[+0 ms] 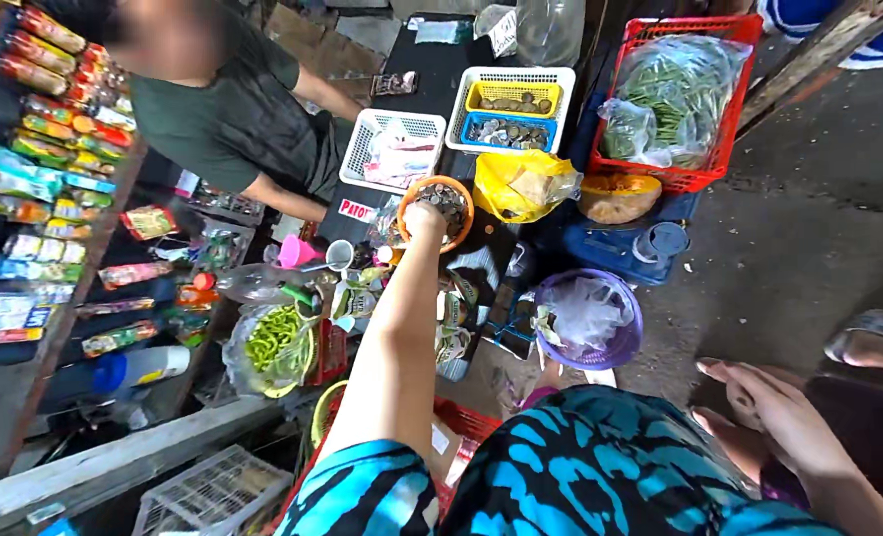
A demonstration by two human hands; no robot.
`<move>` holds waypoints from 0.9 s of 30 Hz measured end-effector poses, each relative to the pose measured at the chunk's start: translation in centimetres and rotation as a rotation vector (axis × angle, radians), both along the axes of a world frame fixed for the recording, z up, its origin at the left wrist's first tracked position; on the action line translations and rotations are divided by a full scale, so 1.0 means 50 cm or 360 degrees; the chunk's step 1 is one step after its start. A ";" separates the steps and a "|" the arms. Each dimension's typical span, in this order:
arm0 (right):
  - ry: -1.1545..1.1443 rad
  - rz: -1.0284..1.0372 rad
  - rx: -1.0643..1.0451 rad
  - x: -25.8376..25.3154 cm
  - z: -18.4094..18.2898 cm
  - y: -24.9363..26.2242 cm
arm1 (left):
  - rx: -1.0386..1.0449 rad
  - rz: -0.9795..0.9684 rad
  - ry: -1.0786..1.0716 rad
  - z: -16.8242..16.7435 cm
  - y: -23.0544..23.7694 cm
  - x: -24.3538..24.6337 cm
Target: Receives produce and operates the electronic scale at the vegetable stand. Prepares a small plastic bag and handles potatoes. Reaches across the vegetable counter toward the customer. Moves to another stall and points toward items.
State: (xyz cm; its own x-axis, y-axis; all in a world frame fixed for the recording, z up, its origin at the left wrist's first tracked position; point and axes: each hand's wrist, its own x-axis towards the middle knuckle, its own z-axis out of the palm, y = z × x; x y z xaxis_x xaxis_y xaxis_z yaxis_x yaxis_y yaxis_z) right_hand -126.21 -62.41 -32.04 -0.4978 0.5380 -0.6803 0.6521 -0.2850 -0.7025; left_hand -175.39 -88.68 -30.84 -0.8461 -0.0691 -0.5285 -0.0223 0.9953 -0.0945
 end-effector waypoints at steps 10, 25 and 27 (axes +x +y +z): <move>0.0036 -0.0078 -0.0092 -0.023 -0.009 -0.044 | 0.1619 0.0892 0.0275 -0.030 -0.023 -0.001; -0.0082 -0.0043 0.0074 0.005 -0.011 -0.049 | 0.3591 0.1607 0.0025 -0.028 -0.018 0.083; -0.0085 -0.0022 0.0075 0.005 -0.010 -0.051 | 0.3594 0.1685 0.0071 -0.022 -0.014 0.084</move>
